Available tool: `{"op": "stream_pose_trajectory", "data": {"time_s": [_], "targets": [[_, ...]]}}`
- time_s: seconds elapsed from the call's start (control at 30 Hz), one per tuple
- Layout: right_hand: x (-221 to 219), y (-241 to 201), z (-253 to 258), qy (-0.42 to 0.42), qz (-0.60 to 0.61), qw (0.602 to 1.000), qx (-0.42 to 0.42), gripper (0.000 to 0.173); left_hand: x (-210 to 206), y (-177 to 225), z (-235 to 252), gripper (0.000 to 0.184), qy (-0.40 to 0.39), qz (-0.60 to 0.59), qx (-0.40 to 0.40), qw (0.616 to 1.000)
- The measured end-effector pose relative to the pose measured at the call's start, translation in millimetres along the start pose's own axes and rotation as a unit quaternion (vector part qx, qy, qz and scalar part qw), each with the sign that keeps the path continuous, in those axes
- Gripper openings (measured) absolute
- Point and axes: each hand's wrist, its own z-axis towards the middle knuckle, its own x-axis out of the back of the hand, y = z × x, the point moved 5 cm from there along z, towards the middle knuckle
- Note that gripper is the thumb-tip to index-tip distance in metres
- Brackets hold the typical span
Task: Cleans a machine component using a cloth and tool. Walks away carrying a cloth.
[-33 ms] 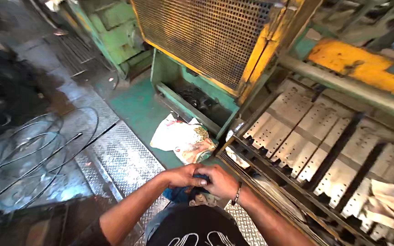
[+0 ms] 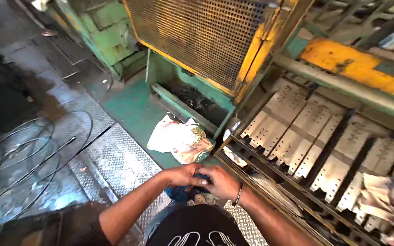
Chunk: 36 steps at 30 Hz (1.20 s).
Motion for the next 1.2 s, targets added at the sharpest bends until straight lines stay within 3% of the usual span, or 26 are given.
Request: {"op": "stream_pose_trajectory", "data": {"time_s": [0.1, 0.27, 0.4, 0.5, 0.57, 0.67, 0.77, 0.87, 0.97, 1.1, 1.2], "targets": [[18, 1, -7, 0.077, -0.019, 0.995, -0.055, 0.042, 22, 11, 15, 0.029, -0.078, 0.013, 0.038, 0.996], [33, -3, -25, 0.201, -0.163, 0.966, -0.027, 0.035, 41, 39, 45, 0.022, -0.202, 0.066, 0.063, 0.975], [54, 4, -36, 0.279, -0.245, 0.928, -0.034, 0.032, 46, 67, 78, 0.024, -0.255, 0.12, 0.029, 0.959], [79, 19, -45, 0.327, -0.29, 0.899, -0.035, 0.027, 50, 86, 104, 0.035, -0.276, 0.085, -0.009, 0.957], [98, 30, -53, 0.341, -0.315, 0.884, -0.051, 0.02, 48, 98, 123, 0.045, -0.248, 0.067, -0.003, 0.966], [133, 47, -72, 0.332, -0.323, 0.881, -0.09, 0.019, 34, 117, 159, 0.044, -0.196, 0.135, -0.019, 0.971], [173, 66, -102, 0.29, -0.253, 0.906, -0.175, 0.036, 19, 151, 193, 0.048, -0.165, 0.267, -0.083, 0.946], [204, 92, -134, 0.253, -0.146, 0.937, -0.192, 0.048, -4, 184, 223, 0.05, -0.173, 0.342, -0.128, 0.915], [225, 124, -150, 0.25, 0.005, 0.956, -0.154, 0.046, -18, 196, 252, 0.046, -0.196, 0.268, -0.1, 0.938], [211, 178, -158, 0.215, 0.286, 0.926, -0.125, 0.032, -4, 182, 276, 0.043, -0.193, 0.213, -0.053, 0.956], [189, 208, -199, 0.15, 0.254, 0.935, -0.195, 0.031, 28, 168, 277, 0.045, -0.209, 0.29, -0.027, 0.934]]}}
